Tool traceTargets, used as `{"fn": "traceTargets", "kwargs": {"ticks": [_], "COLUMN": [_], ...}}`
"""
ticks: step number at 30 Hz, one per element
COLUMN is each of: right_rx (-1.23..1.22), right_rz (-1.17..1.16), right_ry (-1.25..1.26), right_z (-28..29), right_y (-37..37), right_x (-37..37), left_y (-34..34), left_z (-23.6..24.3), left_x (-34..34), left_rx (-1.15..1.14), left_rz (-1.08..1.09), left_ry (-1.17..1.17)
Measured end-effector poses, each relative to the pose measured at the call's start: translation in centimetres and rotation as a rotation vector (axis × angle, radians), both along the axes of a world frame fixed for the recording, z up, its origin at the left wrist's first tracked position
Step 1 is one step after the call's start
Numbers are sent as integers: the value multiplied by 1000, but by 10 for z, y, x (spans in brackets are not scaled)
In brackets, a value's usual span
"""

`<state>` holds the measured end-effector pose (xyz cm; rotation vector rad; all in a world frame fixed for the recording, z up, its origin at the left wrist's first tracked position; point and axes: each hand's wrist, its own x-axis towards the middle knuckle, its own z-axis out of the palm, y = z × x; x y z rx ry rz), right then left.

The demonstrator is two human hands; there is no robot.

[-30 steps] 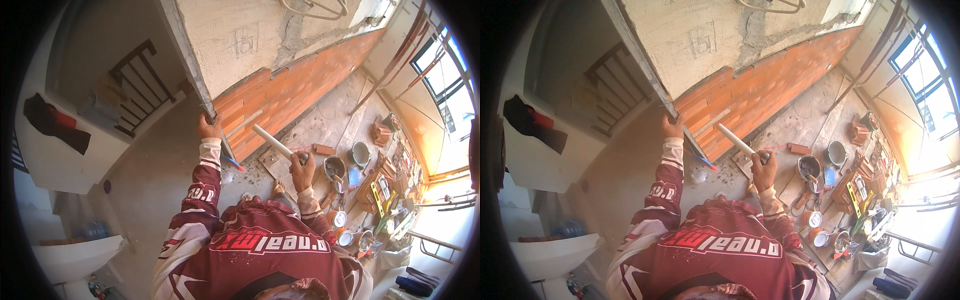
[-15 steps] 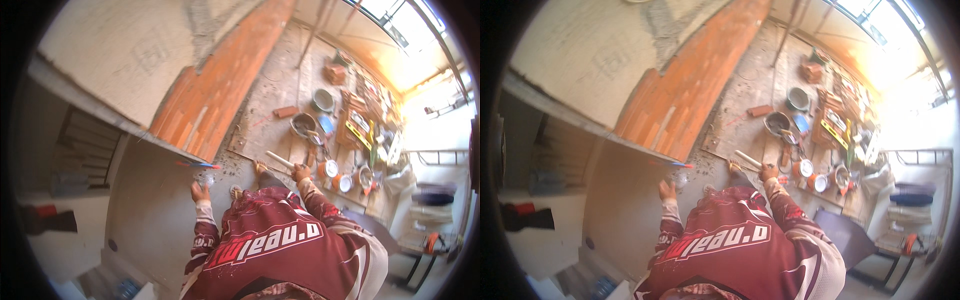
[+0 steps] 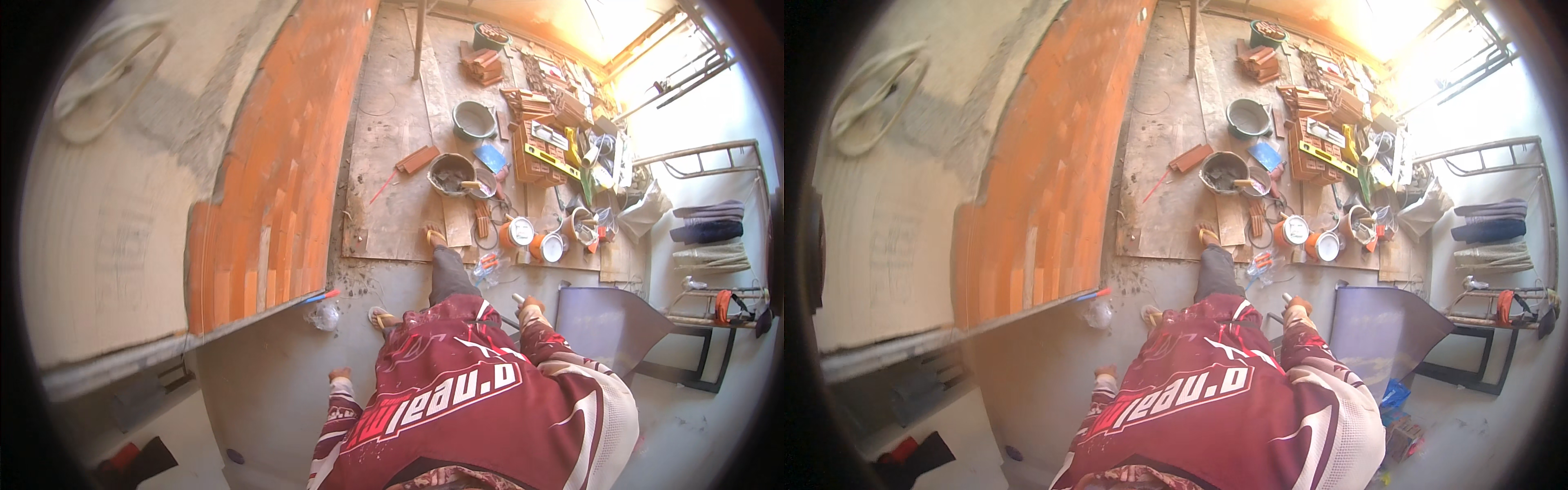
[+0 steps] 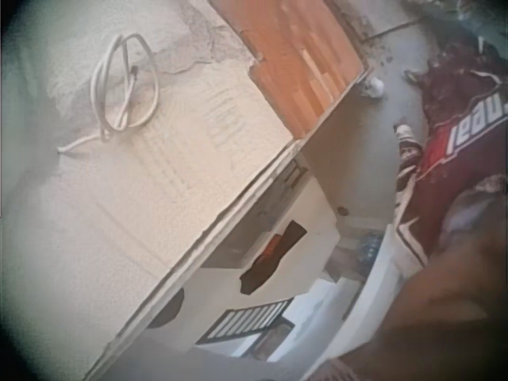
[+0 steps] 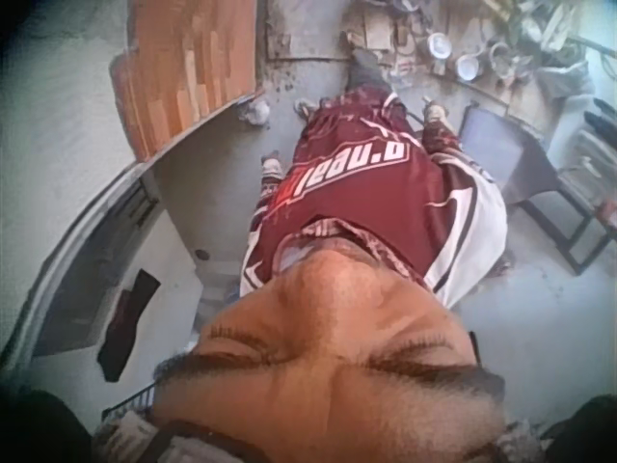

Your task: The person mixes cement in a bucket using a trowel, then applies the cement to a terracotta tile and places it on a wall. They tap the tile into place with a hammer and later use a trowel to apply more cement to the wall.

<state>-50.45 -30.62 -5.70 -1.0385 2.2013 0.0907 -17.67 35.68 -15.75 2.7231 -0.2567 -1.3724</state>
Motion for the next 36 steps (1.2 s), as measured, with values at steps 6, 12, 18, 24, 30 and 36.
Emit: {"fn": "traceTargets", "kwargs": {"ticks": [6,12,18,24,30,36], "right_rx": [-48,1,178,152,53,-106], "right_rz": [-142,193,502,306,240,-210], "right_ry": [-276,-171,-48,-268,-192,-534], "right_z": [17,-140,-237,-388,-485,-424], "right_y": [-35,-122,-185,-216,-225,-280], "right_x": [198,246,319,321,279,329], "left_y": [-76,-291,-465,-445,-378,-414], "left_z": [70,154,201,150,120,133], "left_x": [150,204,178,140,134,132], "left_rx": [-182,-401,-361,-84,124,60], "left_rz": [834,697,478,559,698,843], "left_ry": [-229,-135,155,286,278,237]}}
